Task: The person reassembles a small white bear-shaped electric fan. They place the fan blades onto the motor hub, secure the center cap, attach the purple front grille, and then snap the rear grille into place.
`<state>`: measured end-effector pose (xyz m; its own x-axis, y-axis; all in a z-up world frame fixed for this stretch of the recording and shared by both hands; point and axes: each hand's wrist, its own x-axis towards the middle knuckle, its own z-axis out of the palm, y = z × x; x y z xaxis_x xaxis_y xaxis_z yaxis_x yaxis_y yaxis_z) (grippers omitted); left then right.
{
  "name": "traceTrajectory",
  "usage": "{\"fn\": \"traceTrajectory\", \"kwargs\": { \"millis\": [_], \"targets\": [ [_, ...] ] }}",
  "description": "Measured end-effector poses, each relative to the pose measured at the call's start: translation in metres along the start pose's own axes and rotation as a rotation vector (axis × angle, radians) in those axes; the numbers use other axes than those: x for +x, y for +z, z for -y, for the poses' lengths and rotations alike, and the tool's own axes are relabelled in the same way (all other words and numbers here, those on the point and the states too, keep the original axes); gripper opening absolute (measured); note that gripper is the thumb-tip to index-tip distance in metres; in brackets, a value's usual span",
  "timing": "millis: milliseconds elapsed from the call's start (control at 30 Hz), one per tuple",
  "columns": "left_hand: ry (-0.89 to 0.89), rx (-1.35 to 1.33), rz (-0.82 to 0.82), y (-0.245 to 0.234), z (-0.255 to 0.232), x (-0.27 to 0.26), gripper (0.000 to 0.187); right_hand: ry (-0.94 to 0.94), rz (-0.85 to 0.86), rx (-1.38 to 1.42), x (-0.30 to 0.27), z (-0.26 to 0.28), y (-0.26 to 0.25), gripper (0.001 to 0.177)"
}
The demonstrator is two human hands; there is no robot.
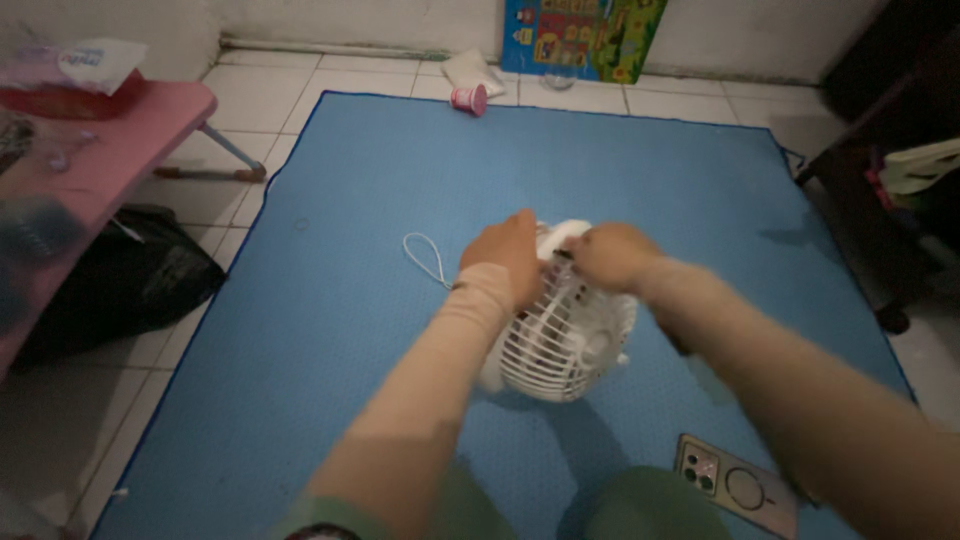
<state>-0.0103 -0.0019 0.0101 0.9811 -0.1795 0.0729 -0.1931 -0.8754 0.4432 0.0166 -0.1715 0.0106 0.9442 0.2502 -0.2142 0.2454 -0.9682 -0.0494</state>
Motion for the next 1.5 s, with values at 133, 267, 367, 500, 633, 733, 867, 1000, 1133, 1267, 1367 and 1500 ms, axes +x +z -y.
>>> {"fn": "traceTrajectory", "kwargs": {
  "millis": [133, 267, 367, 500, 633, 733, 867, 1000, 1133, 1267, 1367, 1500],
  "targets": [
    [0.003, -0.011, 0.017, 0.009, -0.008, 0.003, 0.058, -0.237, -0.037, -0.107, 0.009, -0.014, 0.004, 0.037],
    [0.065, -0.019, -0.035, 0.014, -0.009, 0.003, 0.054, 0.027, -0.142, 0.117, -0.007, -0.015, 0.019, 0.034],
    [0.088, -0.054, -0.061, 0.018, -0.007, 0.002, 0.055, -0.068, -0.243, -0.113, -0.025, -0.011, 0.030, 0.033],
    [0.117, -0.047, -0.037, 0.013, -0.008, 0.005, 0.055, 0.009, -0.243, 0.099, -0.025, -0.006, 0.018, 0.034],
    [0.090, 0.009, 0.071, 0.011, -0.015, 0.009, 0.055, 0.135, 0.079, 0.496, -0.020, -0.010, -0.011, 0.036],
    [0.090, 0.019, 0.029, 0.012, -0.019, 0.011, 0.056, 0.109, -0.144, 0.403, -0.038, -0.001, -0.012, 0.035],
    [0.016, 0.120, 0.087, -0.002, -0.020, 0.025, 0.053, 0.185, -0.129, 0.343, -0.045, 0.013, -0.014, 0.032],
    [-0.012, 0.281, 0.193, -0.024, -0.003, 0.029, 0.056, 0.257, -0.076, 0.639, -0.047, -0.024, -0.018, 0.033],
    [0.166, 0.445, 0.195, -0.034, -0.002, 0.029, 0.056, 0.236, -0.157, 0.648, -0.047, -0.061, -0.011, 0.033],
    [0.597, 0.613, 0.100, -0.025, -0.009, 0.030, 0.027, 0.147, -0.234, 0.676, -0.041, -0.072, 0.007, 0.039],
    [0.808, 0.698, 0.135, -0.033, 0.000, 0.034, 0.025, 0.134, -0.232, 0.705, -0.039, -0.068, 0.024, 0.044],
    [0.753, 0.683, 0.277, -0.054, 0.036, 0.023, 0.027, 0.127, -0.146, 0.840, -0.032, -0.053, 0.044, 0.057]
  ]
}}
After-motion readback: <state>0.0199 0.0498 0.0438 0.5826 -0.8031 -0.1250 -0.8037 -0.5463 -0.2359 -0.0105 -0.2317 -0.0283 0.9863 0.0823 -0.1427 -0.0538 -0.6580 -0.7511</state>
